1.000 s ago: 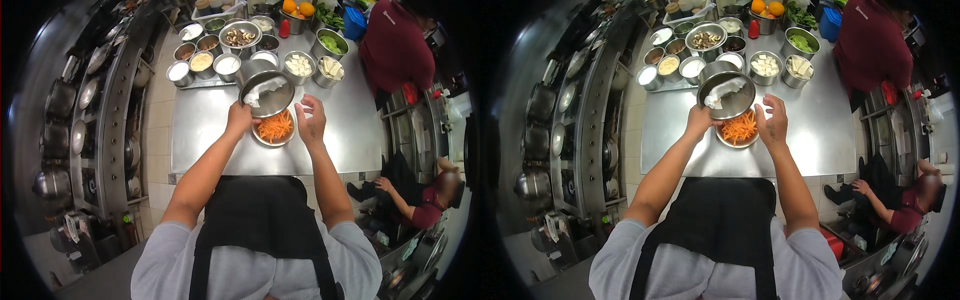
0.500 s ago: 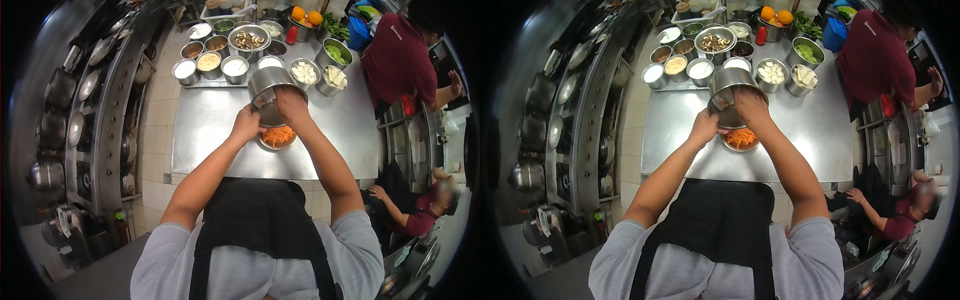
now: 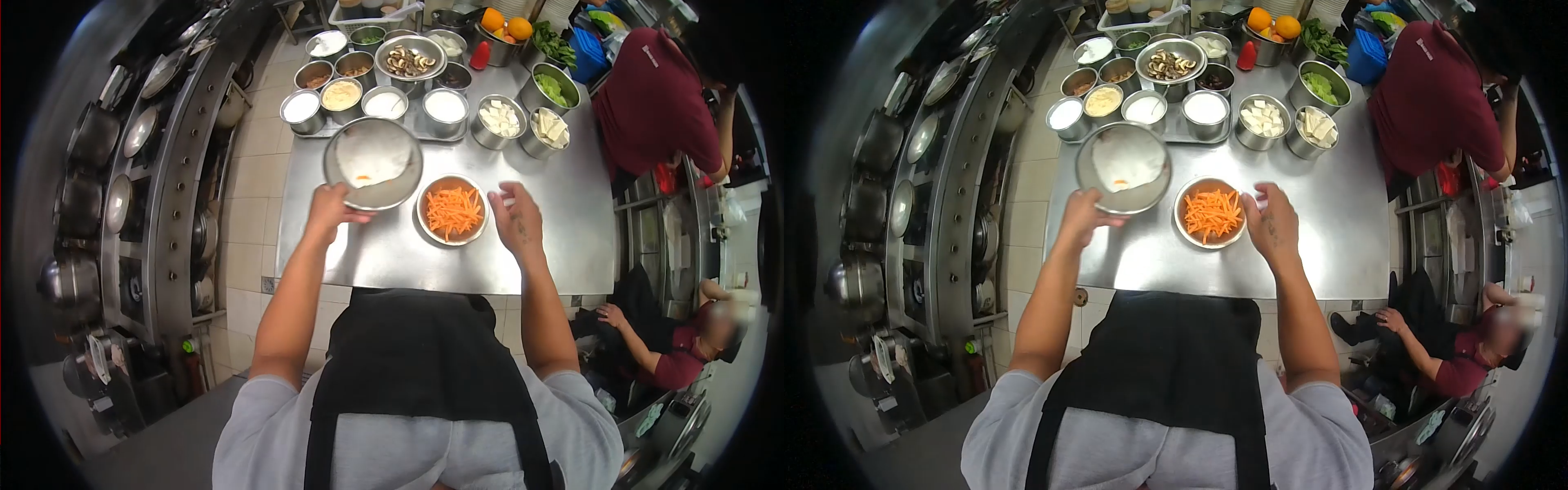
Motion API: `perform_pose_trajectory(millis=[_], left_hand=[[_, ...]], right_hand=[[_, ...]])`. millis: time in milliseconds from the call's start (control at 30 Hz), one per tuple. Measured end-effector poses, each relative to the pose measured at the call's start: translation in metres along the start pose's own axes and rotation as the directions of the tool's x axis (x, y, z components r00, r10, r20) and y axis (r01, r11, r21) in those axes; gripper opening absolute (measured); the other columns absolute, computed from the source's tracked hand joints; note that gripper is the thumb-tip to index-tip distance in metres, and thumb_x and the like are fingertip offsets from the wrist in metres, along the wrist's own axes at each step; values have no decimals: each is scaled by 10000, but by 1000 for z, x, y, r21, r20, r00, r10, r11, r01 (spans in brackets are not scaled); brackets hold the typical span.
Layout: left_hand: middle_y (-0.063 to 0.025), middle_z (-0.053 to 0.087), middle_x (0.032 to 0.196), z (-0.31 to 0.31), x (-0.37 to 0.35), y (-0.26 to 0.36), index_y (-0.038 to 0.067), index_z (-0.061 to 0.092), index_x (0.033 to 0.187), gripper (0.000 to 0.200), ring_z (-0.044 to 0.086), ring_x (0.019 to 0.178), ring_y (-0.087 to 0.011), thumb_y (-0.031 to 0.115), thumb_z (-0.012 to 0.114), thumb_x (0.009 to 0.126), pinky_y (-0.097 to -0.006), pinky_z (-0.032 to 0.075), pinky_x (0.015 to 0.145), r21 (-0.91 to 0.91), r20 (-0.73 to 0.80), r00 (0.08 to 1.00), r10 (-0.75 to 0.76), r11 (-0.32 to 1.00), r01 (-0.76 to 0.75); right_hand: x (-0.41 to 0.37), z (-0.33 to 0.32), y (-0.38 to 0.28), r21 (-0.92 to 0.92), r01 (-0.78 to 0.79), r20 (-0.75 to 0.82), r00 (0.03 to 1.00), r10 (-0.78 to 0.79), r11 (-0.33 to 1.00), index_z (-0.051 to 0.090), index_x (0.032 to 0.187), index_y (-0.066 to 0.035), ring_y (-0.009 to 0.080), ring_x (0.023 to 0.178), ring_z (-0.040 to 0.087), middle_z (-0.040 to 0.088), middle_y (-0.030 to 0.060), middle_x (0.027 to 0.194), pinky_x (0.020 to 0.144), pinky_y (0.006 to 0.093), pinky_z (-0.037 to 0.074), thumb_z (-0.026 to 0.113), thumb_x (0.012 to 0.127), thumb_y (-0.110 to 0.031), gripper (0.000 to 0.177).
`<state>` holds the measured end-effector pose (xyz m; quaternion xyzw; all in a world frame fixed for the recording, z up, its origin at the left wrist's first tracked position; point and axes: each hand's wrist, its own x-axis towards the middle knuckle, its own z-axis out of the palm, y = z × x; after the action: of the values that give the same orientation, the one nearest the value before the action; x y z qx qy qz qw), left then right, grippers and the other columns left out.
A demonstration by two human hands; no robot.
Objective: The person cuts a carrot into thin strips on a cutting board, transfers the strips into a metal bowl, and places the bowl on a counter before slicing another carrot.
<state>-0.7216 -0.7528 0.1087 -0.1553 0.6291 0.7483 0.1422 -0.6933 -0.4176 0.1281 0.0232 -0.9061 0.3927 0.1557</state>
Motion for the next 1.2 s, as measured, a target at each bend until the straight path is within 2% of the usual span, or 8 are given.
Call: perform_pose_trajectory(millis=[67, 100, 267, 533, 733, 833, 1067, 1200], left_hand=[[-322, 680, 826, -23, -3, 5, -260, 529, 1042, 457, 721, 604, -329, 162, 401, 921, -329, 604, 473, 114, -74, 994, -84, 989, 92], [-307, 678, 796, -31, -3, 2, -250, 537, 1023, 460, 710, 574, -320, 182, 417, 919, -334, 586, 450, 134, -96, 990, -103, 984, 116], [-241, 658, 710, -53, 0, -18, -180, 570, 1019, 434, 675, 507, -319, 222, 446, 916, -384, 568, 439, 261, -159, 961, -228, 929, 263], [-172, 676, 638, -49, -16, -28, -116, 658, 877, 621, 658, 471, -233, 473, 492, 989, -316, 503, 384, 437, -125, 930, -345, 822, 364], [-138, 686, 739, -63, -26, -44, -43, 660, 1067, 591, 685, 583, -193, 527, 528, 988, -277, 512, 474, 264, -307, 935, -177, 928, 263], [-136, 685, 794, -72, -38, -54, -41, 587, 1206, 553, 682, 624, -200, 464, 576, 980, -290, 515, 521, 238, -357, 923, -142, 942, 237], [-135, 688, 810, -82, -102, -87, -13, 588, 1145, 459, 673, 630, -201, 413, 588, 974, -302, 521, 528, 124, -532, 841, -95, 974, 188], [-135, 691, 833, -91, -144, -123, 0, 583, 1137, 410, 677, 635, -204, 375, 592, 973, -316, 523, 523, 49, -678, 711, -185, 954, 295]], right_hand=[[-13, 17, 46, -204, -353, 207, 896, 393, 913, 626, 1159, 8, 247, 773, 699, 706, 161, 917, 722, 359, 542, 653, 929, -296, 382], [-20, 25, 64, -152, -442, 281, 839, 467, 884, 604, 1181, 33, 244, 743, 701, 707, 172, 893, 724, 362, 542, 626, 937, -318, 428], [-32, 52, 80, 267, -733, 474, 665, 577, 625, 596, 1101, 66, 161, 592, 666, 674, 118, 774, 454, 268, 505, 613, 935, -198, 312], [-16, 47, 79, 388, -686, 400, 727, 558, 615, 616, 1022, 98, 179, 549, 644, 677, 134, 784, 460, 285, 542, 621, 866, -90, 245], [82, -37, 73, 587, -469, 308, 883, 354, 660, 639, 991, 62, 147, 529, 636, 692, 110, 771, 434, 254, 530, 604, 872, -94, 200], [155, -66, 93, 554, -396, 165, 915, 369, 733, 663, 1007, 56, 148, 543, 633, 686, 95, 784, 441, 271, 546, 599, 854, -82, 216], [307, -105, 194, 448, -389, -52, 888, 458, 805, 640, 925, 31, 145, 588, 636, 651, 85, 742, 438, 263, 538, 625, 817, -102, 172], [365, -108, 284, 127, -590, -108, 791, 603, 797, 673, 859, 45, 223, 664, 695, 682, 151, 736, 496, 339, 536, 613, 807, -148, 209]])
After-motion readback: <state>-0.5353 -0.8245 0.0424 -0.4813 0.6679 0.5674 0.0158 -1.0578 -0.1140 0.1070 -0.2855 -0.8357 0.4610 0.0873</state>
